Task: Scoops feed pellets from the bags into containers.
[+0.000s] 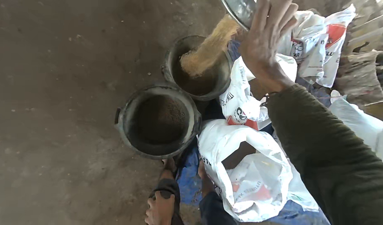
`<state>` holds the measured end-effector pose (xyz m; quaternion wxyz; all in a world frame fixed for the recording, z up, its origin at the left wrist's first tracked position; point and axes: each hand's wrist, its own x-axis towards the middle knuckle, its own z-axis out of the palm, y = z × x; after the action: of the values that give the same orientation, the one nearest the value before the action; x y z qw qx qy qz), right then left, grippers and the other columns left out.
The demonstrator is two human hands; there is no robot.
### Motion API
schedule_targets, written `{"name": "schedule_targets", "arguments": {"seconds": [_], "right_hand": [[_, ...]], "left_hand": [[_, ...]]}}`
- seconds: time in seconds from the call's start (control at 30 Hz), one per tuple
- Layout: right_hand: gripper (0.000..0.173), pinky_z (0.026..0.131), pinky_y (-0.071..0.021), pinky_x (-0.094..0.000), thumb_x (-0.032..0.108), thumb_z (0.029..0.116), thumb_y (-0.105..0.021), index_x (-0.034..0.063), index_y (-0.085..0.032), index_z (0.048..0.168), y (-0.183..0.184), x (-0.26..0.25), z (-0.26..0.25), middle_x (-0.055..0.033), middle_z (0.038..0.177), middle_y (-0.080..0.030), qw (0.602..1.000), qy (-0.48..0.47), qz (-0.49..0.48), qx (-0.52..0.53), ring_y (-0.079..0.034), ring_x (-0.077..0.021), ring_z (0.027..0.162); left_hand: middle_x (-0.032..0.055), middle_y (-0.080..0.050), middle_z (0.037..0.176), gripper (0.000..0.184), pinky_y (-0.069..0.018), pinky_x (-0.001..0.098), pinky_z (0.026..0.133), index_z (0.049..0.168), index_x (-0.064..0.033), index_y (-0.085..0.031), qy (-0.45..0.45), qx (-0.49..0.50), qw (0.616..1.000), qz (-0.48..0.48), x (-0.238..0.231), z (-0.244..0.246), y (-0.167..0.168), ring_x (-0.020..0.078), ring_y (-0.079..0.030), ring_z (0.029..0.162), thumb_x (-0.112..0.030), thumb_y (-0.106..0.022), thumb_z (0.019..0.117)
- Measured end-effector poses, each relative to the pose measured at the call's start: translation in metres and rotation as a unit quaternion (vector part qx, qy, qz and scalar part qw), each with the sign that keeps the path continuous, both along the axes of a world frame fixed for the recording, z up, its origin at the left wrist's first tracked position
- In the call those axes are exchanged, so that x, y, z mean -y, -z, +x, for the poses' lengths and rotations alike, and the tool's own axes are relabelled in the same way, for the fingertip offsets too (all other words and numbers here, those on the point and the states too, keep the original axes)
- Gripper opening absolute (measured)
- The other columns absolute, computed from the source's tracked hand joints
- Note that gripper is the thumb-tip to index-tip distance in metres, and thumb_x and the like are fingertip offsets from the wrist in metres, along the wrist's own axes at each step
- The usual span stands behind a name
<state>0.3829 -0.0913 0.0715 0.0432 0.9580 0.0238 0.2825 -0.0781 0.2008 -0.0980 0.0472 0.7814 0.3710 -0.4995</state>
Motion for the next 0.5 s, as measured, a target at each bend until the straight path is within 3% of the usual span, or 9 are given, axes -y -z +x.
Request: {"name": "schedule_targets", "arguments": {"seconds": [0.07,0.13,0.2,0.27,0.3,0.33,0.37,0.43,0.5], "right_hand": [[0.056,0.094,-0.0397,-0.0683,0.005,0.0893,-0.061,0.0064,-0.056,0.145,-0.025,0.009,-0.033,-0.0321,0.125,-0.06,0.999,-0.038,0.036,-0.014,-0.055,-0.0534,0.116],[0.057,0.099,-0.0414,-0.0654,0.004,0.0936,-0.058,0.0014,-0.047,0.149,-0.068,0.028,-0.103,-0.0353,0.138,-0.049,0.991,-0.061,0.075,-0.098,-0.05,-0.053,0.124],[0.056,0.101,-0.049,-0.0517,0.014,0.1003,-0.051,0.0054,-0.04,0.154,-0.103,0.055,-0.183,-0.0257,0.142,-0.051,0.978,-0.063,0.093,-0.178,-0.056,-0.0376,0.125],[0.046,0.098,-0.0541,-0.0437,0.007,0.1,-0.048,0.0022,-0.052,0.146,-0.117,0.073,-0.253,-0.0235,0.131,-0.062,0.943,-0.083,0.117,-0.301,-0.064,-0.0313,0.117],[0.046,0.09,-0.0569,-0.0445,0.0,0.0917,-0.05,-0.0018,-0.06,0.137,-0.107,0.078,-0.277,-0.0242,0.119,-0.067,0.914,-0.094,0.125,-0.375,-0.068,-0.0337,0.106],[0.05,0.089,-0.0578,-0.0483,-0.006,0.0848,-0.055,-0.0025,-0.061,0.135,-0.086,0.081,-0.294,-0.0238,0.115,-0.068,0.866,-0.081,0.148,-0.471,-0.069,-0.0364,0.103],[0.052,0.094,-0.055,-0.0534,-0.01,0.0851,-0.06,-0.0034,-0.059,0.137,-0.051,0.083,-0.305,-0.0258,0.118,-0.067,0.804,-0.047,0.172,-0.567,-0.067,-0.0407,0.109],[0.049,0.105,-0.0448,-0.0607,-0.003,0.0936,-0.061,-0.0055,-0.052,0.142,0.05,0.086,-0.322,-0.031,0.133,-0.058,0.698,0.034,0.186,-0.691,-0.056,-0.0474,0.126],[0.047,0.114,-0.0363,-0.061,0.007,0.1022,-0.053,-0.0044,-0.047,0.147,0.157,0.091,-0.346,-0.0307,0.147,-0.049,0.668,0.101,0.203,-0.709,-0.045,-0.0467,0.139]], "left_hand": [[0.0273,-0.045,0.151,0.075,-0.0451,0.0683,0.097,0.146,-0.0151,-0.054,-0.004,0.003,1.0,-0.001,-0.001,0.005,-0.003,0.0515,-0.053,0.126,-0.056,-0.074,0.0854],[0.0265,-0.044,0.152,0.075,-0.0458,0.0681,0.097,0.146,-0.0157,-0.054,-0.009,0.002,1.0,-0.003,-0.002,0.009,-0.006,0.0505,-0.054,0.126,-0.056,-0.074,0.0856],[0.0267,-0.043,0.154,0.075,-0.0448,0.0691,0.098,0.146,-0.0168,-0.053,-0.019,0.004,1.0,-0.006,-0.001,0.012,-0.011,0.0507,-0.053,0.128,-0.057,-0.073,0.0865],[0.028,-0.042,0.154,0.073,-0.041,0.0716,0.101,0.146,-0.0154,-0.054,-0.026,0.026,0.999,-0.017,0.0,0.01,-0.015,0.0523,-0.048,0.132,-0.057,-0.071,0.0891],[0.0291,-0.045,0.151,0.07,-0.0381,0.0726,0.104,0.144,-0.0125,-0.055,-0.02,0.066,0.997,-0.028,0.002,0.007,-0.018,0.0525,-0.047,0.134,-0.057,-0.068,0.0918],[0.0307,-0.049,0.146,0.066,-0.0351,0.0727,0.106,0.141,-0.0069,-0.058,-0.014,0.134,0.99,-0.048,0.006,0.005,-0.02,0.0523,-0.046,0.134,-0.053,-0.065,0.0954],[0.033,-0.053,0.14,0.06,-0.0346,0.0703,0.108,0.137,0.0007,-0.059,-0.008,0.224,0.971,-0.081,0.014,0.003,-0.022,0.0517,-0.048,0.133,-0.046,-0.061,0.0989],[0.0341,-0.059,0.13,0.061,-0.0449,0.0521,0.107,0.132,0.0155,-0.054,-0.039,0.4,0.894,-0.197,0.044,-0.003,-0.026,0.0408,-0.057,0.125,-0.038,-0.05,0.1023],[0.0271,-0.055,0.136,0.101,-0.0484,0.0336,0.103,0.142,0.0186,-0.035,-0.124,0.429,0.831,-0.332,0.088,0.005,-0.05,0.0203,-0.056,0.126,-0.071,-0.041,0.0962]]}}
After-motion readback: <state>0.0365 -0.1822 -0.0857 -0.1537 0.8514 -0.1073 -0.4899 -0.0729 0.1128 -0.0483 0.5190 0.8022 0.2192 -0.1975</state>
